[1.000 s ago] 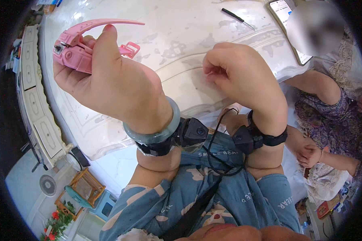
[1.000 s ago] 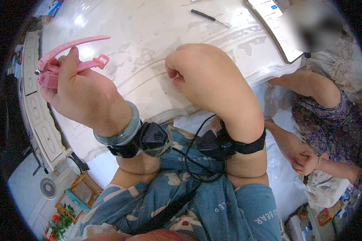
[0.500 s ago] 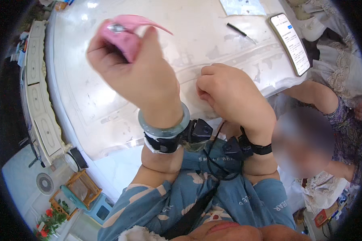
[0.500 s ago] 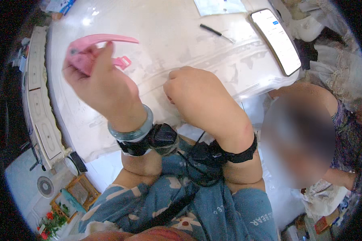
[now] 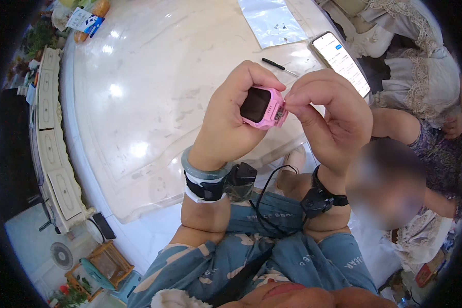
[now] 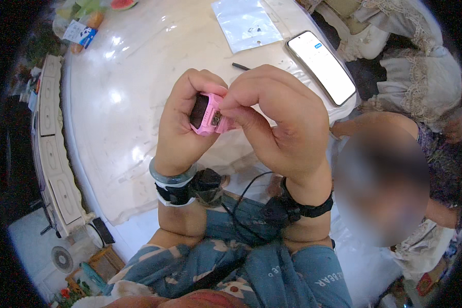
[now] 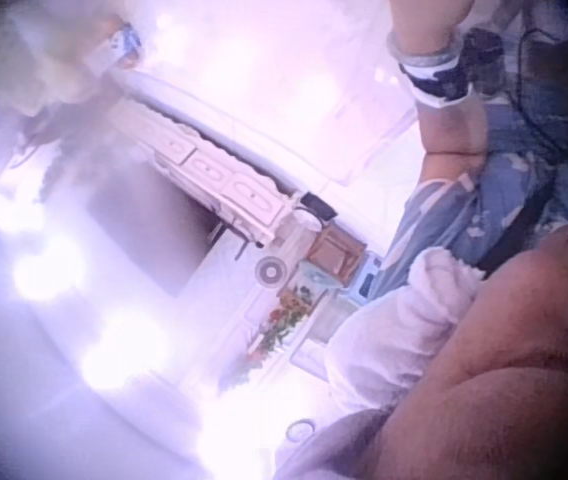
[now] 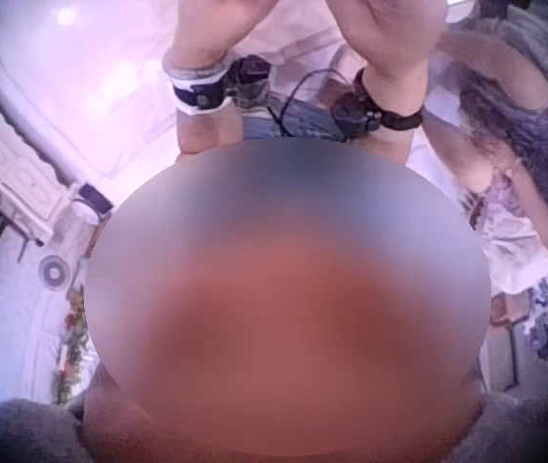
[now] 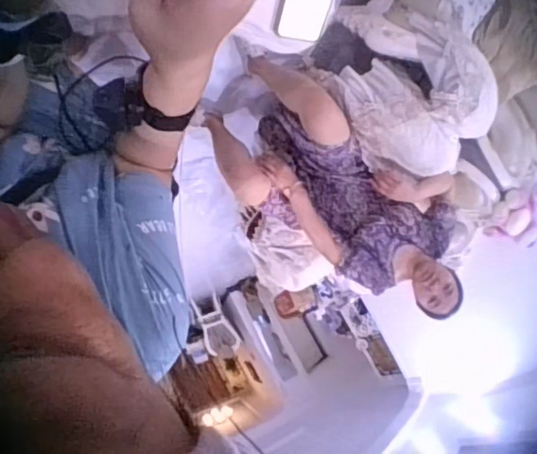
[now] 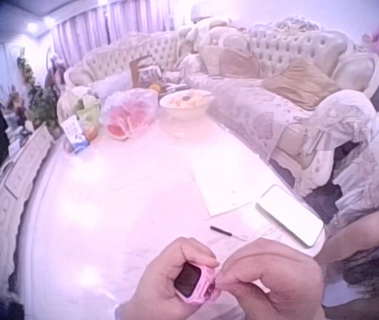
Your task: The person uses a screwdriver to loosen a screw on the back of a pink smartwatch, removes the cover, and presses the power button to turn it on.
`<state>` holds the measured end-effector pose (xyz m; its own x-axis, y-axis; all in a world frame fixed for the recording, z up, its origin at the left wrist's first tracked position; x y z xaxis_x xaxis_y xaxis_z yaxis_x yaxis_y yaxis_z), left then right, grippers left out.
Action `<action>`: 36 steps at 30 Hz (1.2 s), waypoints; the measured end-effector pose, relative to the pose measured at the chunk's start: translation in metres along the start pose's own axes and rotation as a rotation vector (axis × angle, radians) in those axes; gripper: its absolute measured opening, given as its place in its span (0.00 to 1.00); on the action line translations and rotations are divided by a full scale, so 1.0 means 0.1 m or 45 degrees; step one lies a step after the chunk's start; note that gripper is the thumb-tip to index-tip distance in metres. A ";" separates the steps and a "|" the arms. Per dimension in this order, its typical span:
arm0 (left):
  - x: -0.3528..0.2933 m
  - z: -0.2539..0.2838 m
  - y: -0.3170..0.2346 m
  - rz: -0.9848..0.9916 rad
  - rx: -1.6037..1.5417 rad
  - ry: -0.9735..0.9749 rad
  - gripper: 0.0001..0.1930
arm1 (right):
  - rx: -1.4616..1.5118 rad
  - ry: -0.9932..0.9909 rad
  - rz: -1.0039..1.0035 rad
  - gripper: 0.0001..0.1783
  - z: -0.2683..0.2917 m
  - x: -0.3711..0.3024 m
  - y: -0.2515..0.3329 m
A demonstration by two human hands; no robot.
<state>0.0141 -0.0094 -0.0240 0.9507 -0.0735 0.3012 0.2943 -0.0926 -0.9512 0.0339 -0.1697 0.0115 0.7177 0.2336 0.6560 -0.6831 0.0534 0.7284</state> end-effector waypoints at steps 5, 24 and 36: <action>0.01 0.00 -0.04 0.101 -0.100 0.153 0.16 | 0.046 0.153 -0.084 0.07 0.12 0.01 0.04; 0.01 0.04 -0.12 0.269 -0.028 0.371 0.18 | -0.010 0.432 -0.260 0.08 0.24 0.09 0.11; 0.02 0.03 -0.09 0.176 0.041 0.398 0.17 | 0.084 0.442 -0.287 0.07 0.25 0.09 0.11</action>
Point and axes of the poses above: each hand's wrist, its own x-axis towards the middle knuckle, its own z-axis out of the back of the hand, y = z × x, the point moved 1 cm from there along x, towards the middle knuckle, and after that the axes turned 3 degrees about -y, right-handed, at the moved point
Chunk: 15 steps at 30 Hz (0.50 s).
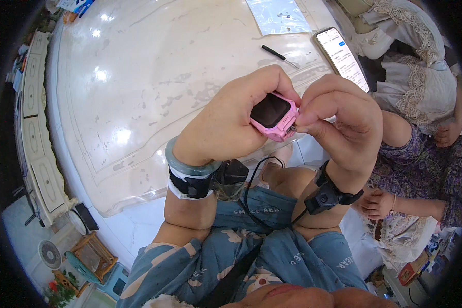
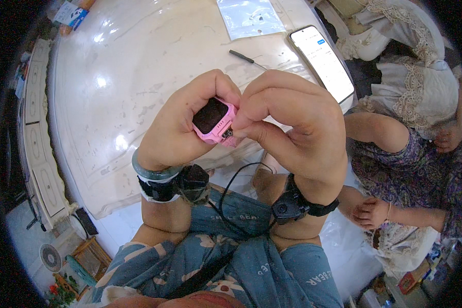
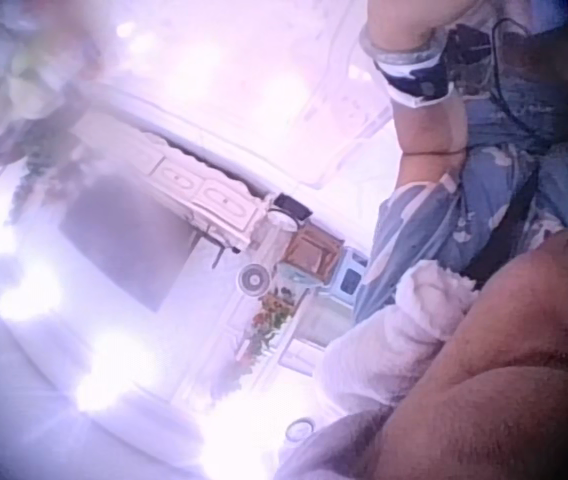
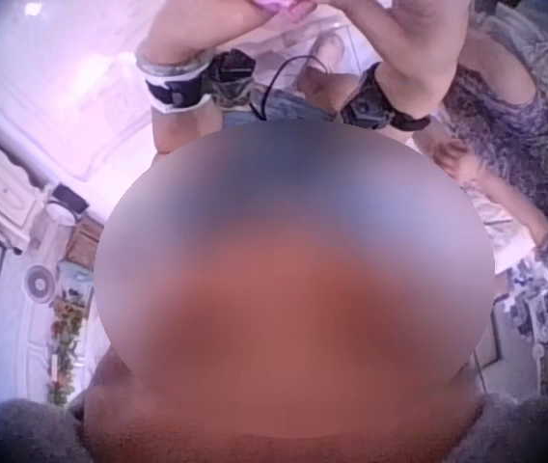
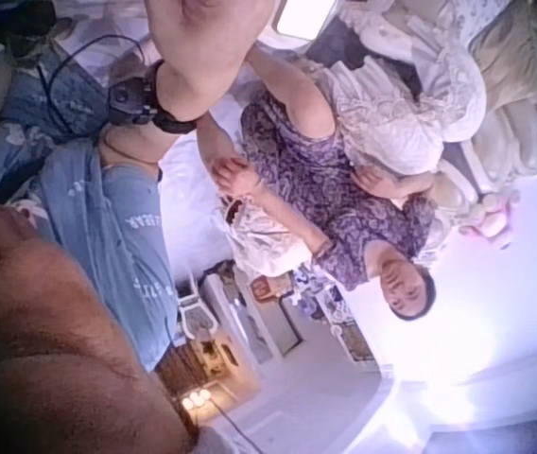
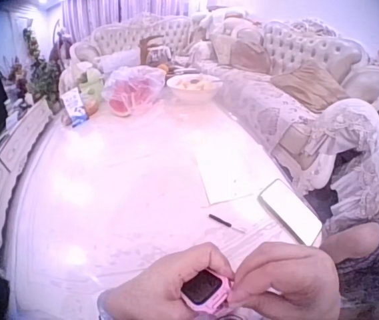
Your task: The person uses a screwdriver to loosen a screw on the back of a pink smartwatch, removes the cover, and presses the power button to turn it on.
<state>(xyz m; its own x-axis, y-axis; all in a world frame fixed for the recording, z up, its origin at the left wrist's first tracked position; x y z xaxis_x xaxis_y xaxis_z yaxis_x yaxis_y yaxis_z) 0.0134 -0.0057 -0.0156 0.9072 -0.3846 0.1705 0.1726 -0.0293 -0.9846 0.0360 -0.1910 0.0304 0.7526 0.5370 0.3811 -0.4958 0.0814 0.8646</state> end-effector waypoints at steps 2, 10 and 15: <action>0.00 0.00 -0.01 -0.014 0.028 -0.014 0.17 | -0.050 0.002 0.001 0.07 0.00 0.01 0.01; 0.01 0.00 -0.01 -0.021 0.017 0.034 0.16 | -0.175 0.010 0.038 0.09 0.03 -0.01 0.05; 0.01 0.01 -0.02 0.042 -0.031 0.056 0.17 | -0.162 0.008 0.058 0.09 0.02 0.00 0.03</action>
<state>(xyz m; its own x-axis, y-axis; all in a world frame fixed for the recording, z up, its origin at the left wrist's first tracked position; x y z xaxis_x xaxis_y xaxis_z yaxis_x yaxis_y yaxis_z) 0.0145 -0.0048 -0.0133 0.8945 -0.4259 0.1362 0.1328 -0.0379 -0.9904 0.0353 -0.1929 0.0335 0.7255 0.5477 0.4167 -0.5807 0.1623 0.7977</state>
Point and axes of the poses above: each hand's wrist, its own x-axis towards the middle knuckle, its own z-axis out of the back of the hand, y = z × x, the point moved 1 cm from there along x, towards the middle knuckle, and after that the axes turned 3 degrees about -y, right-handed, at the moved point
